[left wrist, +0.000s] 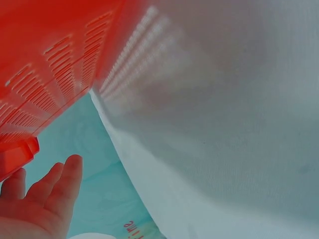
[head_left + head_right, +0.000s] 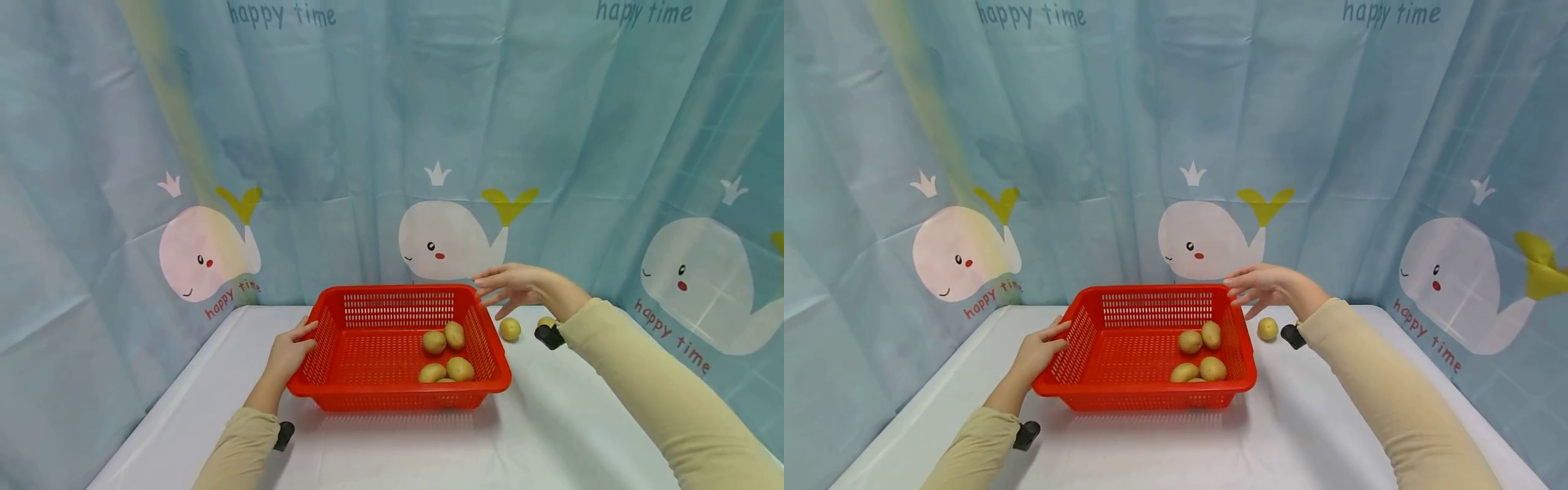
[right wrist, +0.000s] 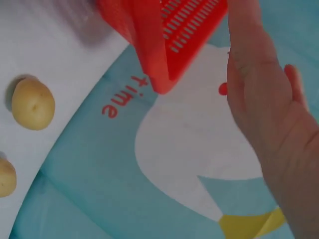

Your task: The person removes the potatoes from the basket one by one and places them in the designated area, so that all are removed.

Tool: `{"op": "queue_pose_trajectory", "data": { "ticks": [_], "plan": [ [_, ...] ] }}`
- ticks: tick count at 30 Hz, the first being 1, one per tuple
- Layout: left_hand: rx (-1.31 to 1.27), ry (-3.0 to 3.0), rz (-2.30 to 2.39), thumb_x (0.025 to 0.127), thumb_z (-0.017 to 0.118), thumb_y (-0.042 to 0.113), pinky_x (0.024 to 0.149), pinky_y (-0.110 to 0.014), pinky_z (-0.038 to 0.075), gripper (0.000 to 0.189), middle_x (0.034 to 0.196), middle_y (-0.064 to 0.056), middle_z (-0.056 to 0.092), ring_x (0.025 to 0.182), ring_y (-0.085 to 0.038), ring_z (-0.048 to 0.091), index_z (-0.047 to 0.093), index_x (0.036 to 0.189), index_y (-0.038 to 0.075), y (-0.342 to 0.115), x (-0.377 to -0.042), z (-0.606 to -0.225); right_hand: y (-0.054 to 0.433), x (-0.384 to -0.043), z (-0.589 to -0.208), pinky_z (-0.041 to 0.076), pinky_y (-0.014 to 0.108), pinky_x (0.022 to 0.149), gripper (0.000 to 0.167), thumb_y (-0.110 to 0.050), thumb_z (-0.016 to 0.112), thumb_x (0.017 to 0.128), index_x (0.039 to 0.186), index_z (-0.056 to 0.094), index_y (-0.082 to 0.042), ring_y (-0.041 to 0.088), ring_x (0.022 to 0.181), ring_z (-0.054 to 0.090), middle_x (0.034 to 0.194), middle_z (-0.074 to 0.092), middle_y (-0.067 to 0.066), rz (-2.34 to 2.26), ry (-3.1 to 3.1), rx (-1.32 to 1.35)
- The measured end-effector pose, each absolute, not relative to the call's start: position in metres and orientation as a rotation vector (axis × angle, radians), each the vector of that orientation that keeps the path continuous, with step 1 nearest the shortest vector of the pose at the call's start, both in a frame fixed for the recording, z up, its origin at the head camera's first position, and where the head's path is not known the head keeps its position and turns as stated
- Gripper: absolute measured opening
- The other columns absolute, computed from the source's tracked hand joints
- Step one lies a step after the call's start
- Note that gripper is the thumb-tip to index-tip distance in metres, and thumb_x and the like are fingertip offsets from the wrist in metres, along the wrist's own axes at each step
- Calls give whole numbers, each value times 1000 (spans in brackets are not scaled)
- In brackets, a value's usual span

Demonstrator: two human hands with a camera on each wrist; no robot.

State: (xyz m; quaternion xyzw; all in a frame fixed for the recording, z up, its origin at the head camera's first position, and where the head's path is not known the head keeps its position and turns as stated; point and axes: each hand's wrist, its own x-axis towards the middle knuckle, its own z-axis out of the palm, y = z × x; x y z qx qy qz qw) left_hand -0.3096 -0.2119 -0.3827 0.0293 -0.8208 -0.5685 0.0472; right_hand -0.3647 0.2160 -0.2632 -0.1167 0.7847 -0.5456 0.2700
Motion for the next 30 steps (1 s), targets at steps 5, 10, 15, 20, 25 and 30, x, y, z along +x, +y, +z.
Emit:
{"op": "queue_pose_trajectory", "data": {
  "ticks": [5,10,15,20,25,30],
  "plan": [
    [71,-2509,-1713,92,47,2,101,-46,41,51,157,-12,25,144,-38,19,44,143,-1,-213,-309,-382,198,-384,-269,45,57,94,63,-19,55,97,150,27,0,44,131,41,151,29,28,-1401,2103,-294],
    [80,-2511,-1704,92,46,1,102,-46,39,50,156,-13,25,144,-38,19,45,142,-3,-216,-307,-383,177,-403,-282,44,52,95,61,-16,58,96,151,32,-6,39,128,46,152,32,22,-1286,2099,-321],
    [77,-2493,-1720,92,47,0,104,-48,38,49,156,-14,26,143,-38,20,45,141,-4,-217,-306,-386,157,-413,-299,40,55,100,58,-17,64,93,147,43,-9,39,123,51,149,40,18,-1218,2135,-261],
    [88,-2487,-1715,91,48,1,104,-49,36,50,156,-13,27,143,-38,21,47,141,-3,-212,-307,-388,146,-418,-314,41,51,100,56,-17,68,90,143,50,-11,40,122,51,143,44,14,-1190,2144,-130],
    [92,-2470,-1712,90,48,0,105,-48,36,49,155,-13,29,143,-37,22,49,139,-3,-209,-307,-387,136,-420,-320,49,40,88,53,-15,70,88,139,55,-12,36,110,58,139,46,12,-1195,2132,-32],
    [102,-2454,-1714,90,49,0,105,-47,36,49,155,-12,30,143,-37,21,49,139,-2,-208,-307,-385,129,-422,-328,52,29,67,48,-12,68,90,137,57,-11,27,84,62,138,45,12,-1199,2104,-3]
  ]
}}
